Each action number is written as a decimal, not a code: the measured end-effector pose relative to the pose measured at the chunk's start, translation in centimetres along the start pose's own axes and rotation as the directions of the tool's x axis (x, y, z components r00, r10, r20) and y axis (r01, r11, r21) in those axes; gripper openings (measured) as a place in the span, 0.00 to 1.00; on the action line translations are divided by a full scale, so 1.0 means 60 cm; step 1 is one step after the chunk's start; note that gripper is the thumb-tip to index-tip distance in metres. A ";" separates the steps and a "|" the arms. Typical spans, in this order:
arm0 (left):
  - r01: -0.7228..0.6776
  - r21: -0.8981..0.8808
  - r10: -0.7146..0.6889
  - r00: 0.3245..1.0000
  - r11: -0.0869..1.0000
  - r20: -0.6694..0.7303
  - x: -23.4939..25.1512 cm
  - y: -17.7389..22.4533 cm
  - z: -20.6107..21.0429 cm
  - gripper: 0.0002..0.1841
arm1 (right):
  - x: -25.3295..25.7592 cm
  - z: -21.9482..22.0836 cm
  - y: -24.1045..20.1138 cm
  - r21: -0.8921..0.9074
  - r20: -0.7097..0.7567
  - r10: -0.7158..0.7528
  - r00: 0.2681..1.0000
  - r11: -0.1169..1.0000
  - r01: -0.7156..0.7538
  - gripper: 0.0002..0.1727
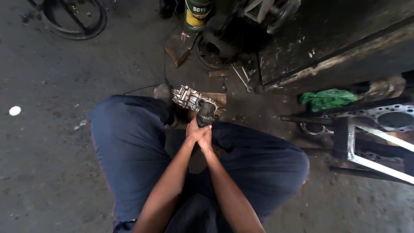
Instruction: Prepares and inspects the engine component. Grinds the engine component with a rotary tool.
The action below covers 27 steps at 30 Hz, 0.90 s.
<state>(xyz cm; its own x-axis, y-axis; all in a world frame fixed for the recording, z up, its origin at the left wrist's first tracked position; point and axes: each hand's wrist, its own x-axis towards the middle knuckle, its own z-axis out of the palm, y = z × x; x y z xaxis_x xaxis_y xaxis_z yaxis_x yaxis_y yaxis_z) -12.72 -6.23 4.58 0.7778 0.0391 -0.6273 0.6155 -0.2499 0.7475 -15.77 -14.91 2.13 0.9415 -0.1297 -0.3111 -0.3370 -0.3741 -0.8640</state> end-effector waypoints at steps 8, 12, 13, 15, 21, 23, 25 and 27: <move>-0.024 0.002 0.024 1.000 1.000 -0.011 -0.018 0.021 0.007 0.41 | -0.003 -0.023 -0.018 -0.080 -0.028 -0.012 1.000 0.997 0.009 0.40; -0.038 0.024 0.038 0.999 0.999 0.006 -0.038 0.041 0.008 0.41 | -0.014 -0.040 -0.036 -0.075 -0.036 0.004 0.999 0.997 -0.007 0.37; -0.036 0.029 0.036 0.999 0.999 0.012 -0.043 0.046 0.007 0.42 | -0.016 -0.045 -0.040 -0.074 -0.031 0.013 0.999 0.997 -0.015 0.36; -0.031 0.029 0.030 0.999 0.999 0.018 -0.051 0.052 0.006 0.41 | -0.021 -0.052 -0.049 -0.072 -0.022 0.028 0.999 0.997 -0.030 0.36; -0.059 -0.015 0.059 0.997 0.998 0.045 -0.074 0.070 0.008 0.38 | -0.036 -0.080 -0.084 -0.132 -0.021 0.074 0.997 0.988 -0.076 0.36; -0.065 -0.038 0.067 0.996 0.997 0.055 -0.084 0.075 0.010 0.38 | -0.044 -0.089 -0.094 -0.172 -0.032 0.096 0.995 0.980 -0.100 0.35; -0.069 -0.070 0.074 0.996 0.995 0.057 -0.093 0.078 0.010 0.39 | -0.053 -0.093 -0.104 -0.224 -0.049 0.094 0.994 0.969 -0.103 0.36; -0.077 -0.108 0.083 0.995 0.991 0.053 -0.098 0.076 0.010 0.40 | -0.059 -0.094 -0.112 -0.275 -0.058 0.071 0.996 0.958 -0.084 0.37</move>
<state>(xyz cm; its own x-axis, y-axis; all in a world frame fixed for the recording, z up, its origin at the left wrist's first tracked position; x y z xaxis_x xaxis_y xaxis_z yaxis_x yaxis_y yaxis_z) -14.54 -8.17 11.54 0.8183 -0.0327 -0.5738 0.5640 -0.1463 0.8127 -16.81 -17.11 11.30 0.9138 -0.2088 -0.3485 -0.4011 -0.5995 -0.6926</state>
